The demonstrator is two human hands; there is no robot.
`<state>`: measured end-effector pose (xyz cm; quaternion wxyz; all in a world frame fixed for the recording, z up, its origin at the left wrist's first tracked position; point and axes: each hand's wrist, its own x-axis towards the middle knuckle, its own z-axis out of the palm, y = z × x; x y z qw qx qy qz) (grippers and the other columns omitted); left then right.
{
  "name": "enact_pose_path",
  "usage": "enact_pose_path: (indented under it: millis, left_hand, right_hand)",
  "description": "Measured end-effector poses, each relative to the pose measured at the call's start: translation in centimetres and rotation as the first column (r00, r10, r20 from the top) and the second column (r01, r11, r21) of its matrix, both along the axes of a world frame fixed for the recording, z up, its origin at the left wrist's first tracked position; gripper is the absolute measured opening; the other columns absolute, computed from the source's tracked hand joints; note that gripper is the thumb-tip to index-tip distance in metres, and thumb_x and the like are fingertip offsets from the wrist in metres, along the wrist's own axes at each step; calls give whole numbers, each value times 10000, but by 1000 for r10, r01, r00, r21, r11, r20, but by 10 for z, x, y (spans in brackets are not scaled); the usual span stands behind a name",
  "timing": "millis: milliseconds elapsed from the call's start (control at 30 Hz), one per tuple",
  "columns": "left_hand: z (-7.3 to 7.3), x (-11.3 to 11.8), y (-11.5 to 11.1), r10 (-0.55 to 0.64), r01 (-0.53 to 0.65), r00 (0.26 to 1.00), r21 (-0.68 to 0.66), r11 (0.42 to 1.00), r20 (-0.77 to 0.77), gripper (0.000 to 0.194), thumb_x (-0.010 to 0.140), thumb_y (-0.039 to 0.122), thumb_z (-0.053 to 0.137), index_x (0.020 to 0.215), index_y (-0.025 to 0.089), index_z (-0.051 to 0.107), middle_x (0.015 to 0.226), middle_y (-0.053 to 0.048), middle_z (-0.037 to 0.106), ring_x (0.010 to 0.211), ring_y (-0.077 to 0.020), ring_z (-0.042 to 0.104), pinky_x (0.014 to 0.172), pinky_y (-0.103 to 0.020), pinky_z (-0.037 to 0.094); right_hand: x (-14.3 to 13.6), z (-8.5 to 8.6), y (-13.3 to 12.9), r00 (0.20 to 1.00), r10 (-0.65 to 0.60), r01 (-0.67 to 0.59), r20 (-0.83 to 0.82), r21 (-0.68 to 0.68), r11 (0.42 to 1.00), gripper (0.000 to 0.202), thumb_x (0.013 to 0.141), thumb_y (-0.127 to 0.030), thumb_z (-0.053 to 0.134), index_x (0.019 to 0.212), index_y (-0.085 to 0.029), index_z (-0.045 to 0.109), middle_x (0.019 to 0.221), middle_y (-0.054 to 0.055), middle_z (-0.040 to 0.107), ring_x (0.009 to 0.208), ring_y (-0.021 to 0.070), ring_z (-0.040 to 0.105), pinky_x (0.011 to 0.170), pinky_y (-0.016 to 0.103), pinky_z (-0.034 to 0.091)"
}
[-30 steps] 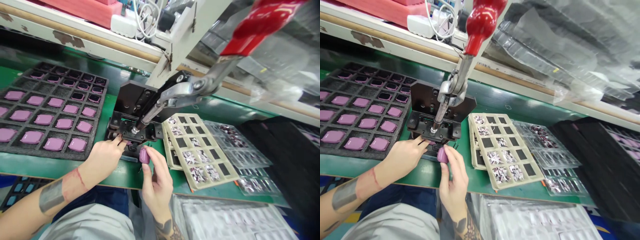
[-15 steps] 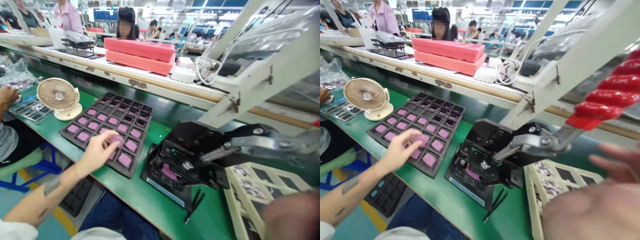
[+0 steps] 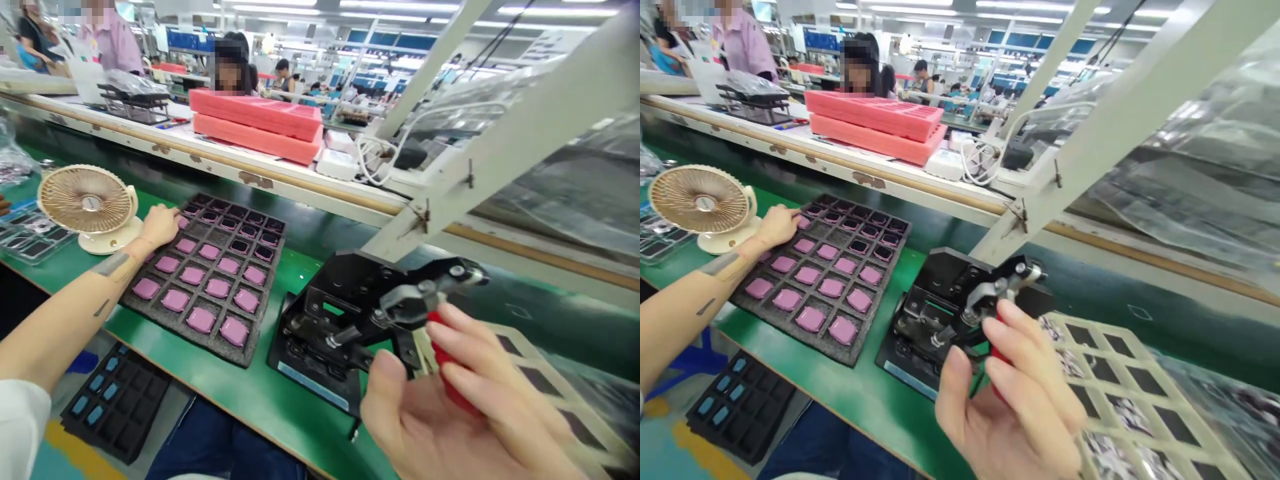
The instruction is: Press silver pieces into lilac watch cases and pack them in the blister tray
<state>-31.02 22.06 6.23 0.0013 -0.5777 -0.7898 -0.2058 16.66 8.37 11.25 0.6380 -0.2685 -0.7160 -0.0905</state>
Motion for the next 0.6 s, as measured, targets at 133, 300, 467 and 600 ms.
enact_pose_path:
  millis: [133,300,467,600]
  left_hand:
    - [2,11,-11,-94,96,991,17,995,-91,505,1106,290,508,1465,-18,684,1585,-275,573,1458,-495,517,1209,-639,414]
    - [-10,36,21,-566,586,805,85,806,-176,455,1122,280,473,1364,75,799,1407,-86,704,1375,-321,589,1275,-541,366]
    - [-22,92,45,-756,749,645,-100,655,-110,332,1105,302,618,1280,126,839,1312,32,737,1326,-247,625,1264,-514,380]
    - [-14,121,54,-689,622,707,-324,712,-158,342,991,213,794,1308,87,812,1023,66,747,1188,-195,678,1057,-195,400]
  right_hand:
    - [13,-4,-13,986,-165,159,12,205,966,626,881,-245,839,1488,-315,702,1285,108,761,1122,386,798,869,624,711]
    - [51,-42,-55,930,-366,354,35,-348,868,216,1065,-227,679,1266,-241,754,1071,77,745,985,269,731,853,445,617]
    - [65,-98,-87,795,-170,572,583,-626,530,296,1152,-188,487,1349,-220,706,1135,104,744,1044,272,695,889,412,550]
    - [63,-111,-92,627,-121,730,769,-527,435,212,1151,-233,508,1181,-215,717,1066,98,706,980,279,645,851,414,495]
